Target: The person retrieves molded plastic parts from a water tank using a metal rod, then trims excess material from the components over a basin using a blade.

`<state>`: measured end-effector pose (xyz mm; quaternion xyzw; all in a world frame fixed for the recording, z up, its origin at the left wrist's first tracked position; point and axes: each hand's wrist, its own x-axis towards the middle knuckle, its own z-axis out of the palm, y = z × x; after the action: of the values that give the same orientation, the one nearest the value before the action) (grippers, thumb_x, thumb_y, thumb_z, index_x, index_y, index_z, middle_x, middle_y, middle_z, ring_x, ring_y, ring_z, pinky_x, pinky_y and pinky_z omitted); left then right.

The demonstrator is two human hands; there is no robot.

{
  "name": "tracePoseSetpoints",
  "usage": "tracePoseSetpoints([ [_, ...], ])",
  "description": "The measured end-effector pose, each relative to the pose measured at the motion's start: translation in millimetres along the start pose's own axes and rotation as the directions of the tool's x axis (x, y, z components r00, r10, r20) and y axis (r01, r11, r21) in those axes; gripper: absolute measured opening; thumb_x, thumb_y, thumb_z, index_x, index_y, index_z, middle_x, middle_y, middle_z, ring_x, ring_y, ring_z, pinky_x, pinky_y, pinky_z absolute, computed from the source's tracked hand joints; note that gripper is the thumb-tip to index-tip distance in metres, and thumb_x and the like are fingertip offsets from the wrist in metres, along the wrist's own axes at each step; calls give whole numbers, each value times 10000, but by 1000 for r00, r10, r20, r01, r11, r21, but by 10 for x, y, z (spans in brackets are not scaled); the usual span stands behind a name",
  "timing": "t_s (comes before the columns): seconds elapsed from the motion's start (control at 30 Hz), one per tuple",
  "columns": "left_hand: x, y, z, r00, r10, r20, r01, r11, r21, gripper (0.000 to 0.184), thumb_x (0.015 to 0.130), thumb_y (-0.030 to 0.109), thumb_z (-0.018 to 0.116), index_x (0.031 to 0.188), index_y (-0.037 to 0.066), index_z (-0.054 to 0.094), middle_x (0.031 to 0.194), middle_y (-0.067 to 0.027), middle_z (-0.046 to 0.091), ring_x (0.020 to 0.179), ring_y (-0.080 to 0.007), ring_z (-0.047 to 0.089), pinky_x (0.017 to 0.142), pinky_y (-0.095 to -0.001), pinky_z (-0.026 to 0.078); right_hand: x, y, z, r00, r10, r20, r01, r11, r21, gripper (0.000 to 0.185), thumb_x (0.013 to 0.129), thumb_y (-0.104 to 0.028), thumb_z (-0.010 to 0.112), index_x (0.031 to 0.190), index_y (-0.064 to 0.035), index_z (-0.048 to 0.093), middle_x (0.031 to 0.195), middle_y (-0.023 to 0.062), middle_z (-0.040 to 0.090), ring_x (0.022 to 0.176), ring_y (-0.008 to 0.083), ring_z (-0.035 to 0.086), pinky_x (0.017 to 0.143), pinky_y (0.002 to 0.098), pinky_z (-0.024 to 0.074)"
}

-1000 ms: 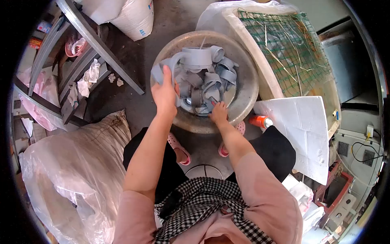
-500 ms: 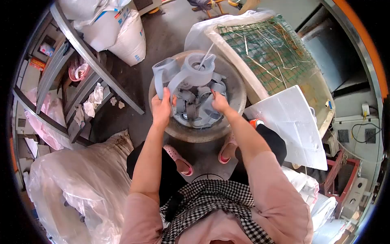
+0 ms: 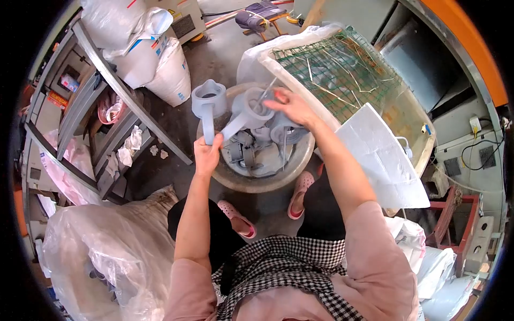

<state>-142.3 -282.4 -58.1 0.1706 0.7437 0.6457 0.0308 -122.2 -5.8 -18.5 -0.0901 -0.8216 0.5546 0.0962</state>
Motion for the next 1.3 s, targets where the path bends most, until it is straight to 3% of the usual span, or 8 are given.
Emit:
tracePoseSetpoints([
  [0.13, -79, 92, 79, 1000, -14, 9, 14, 998, 55, 178, 838, 162, 639, 792, -10, 631, 626, 20, 542, 571, -67, 468, 521, -243, 366, 16, -5, 102, 990, 69, 122, -63, 997, -47, 693, 638, -509, 722, 1079, 5, 572, 964, 183, 637, 957, 318, 600, 839, 355, 443],
  [0.2, -59, 55, 98, 994, 105, 44, -111, 978, 176, 189, 834, 165, 650, 788, -17, 629, 627, 24, 530, 581, -62, 453, 529, -243, 364, 52, 5, 108, 986, 148, 81, -111, 929, -352, 664, 613, -520, 719, 990, 11, 589, 939, 199, 637, 905, 344, 609, 806, 388, 460],
  [0.4, -29, -54, 209, 973, 227, 33, -225, 912, 343, 232, 779, 175, 708, 710, -13, 591, 604, -17, 536, 567, -93, 449, 525, -278, 378, -13, 18, 337, 973, 171, -153, -225, 837, -499, 671, 575, -584, 705, 890, 3, 626, 914, 198, 644, 907, 320, 617, 804, 397, 465],
  [0.5, 13, -54, 206, 999, 21, -47, -17, 997, 79, 292, 849, 206, 643, 653, 6, 561, 589, 34, 495, 566, -48, 423, 512, -245, 343, -13, -102, 166, 986, 162, -28, -156, 873, -462, 670, 588, -612, 690, 861, -2, 642, 910, 192, 650, 924, 312, 615, 807, 392, 464],
  [0.7, 1, -41, 207, 993, -106, -44, 106, 994, 14, 362, 852, 292, 635, 614, 37, 537, 559, 34, 483, 521, -52, 403, 487, -238, 315, 7, -22, 147, 980, 165, -107, -196, 868, -456, 618, 682, -600, 632, 928, -34, 639, 941, 202, 645, 927, 319, 613, 808, 403, 463],
  [0.9, -29, -106, 156, 995, -67, -68, 71, 995, 63, 319, 825, 237, 670, 619, 24, 552, 560, 55, 467, 539, -41, 386, 484, -235, 314, -18, -115, 92, 970, -12, -242, -128, 824, -553, 498, 788, -489, 593, 1088, -93, 604, 973, 217, 625, 943, 360, 587, 802, 419, 463],
  [1.23, -64, 24, 126, 999, -26, -41, 33, 986, 162, 356, 824, 256, 673, 602, 21, 526, 562, 39, 473, 521, -64, 400, 489, -257, 328, 35, 75, 124, 996, -63, -64, 36, 932, -362, 455, 809, -467, 583, 1165, -184, 573, 1048, 137, 623, 995, 339, 566, 841, 412, 442],
  [1.3, -47, 8, 124, 991, 136, -15, -127, 951, 282, 265, 761, 235, 726, 699, 2, 618, 587, -69, 558, 539, -160, 491, 529, -313, 394, 58, 124, 150, 990, -80, -117, 32, 929, -367, 439, 811, -456, 590, 1154, -182, 582, 1050, 138, 621, 993, 337, 568, 840, 411, 442],
])
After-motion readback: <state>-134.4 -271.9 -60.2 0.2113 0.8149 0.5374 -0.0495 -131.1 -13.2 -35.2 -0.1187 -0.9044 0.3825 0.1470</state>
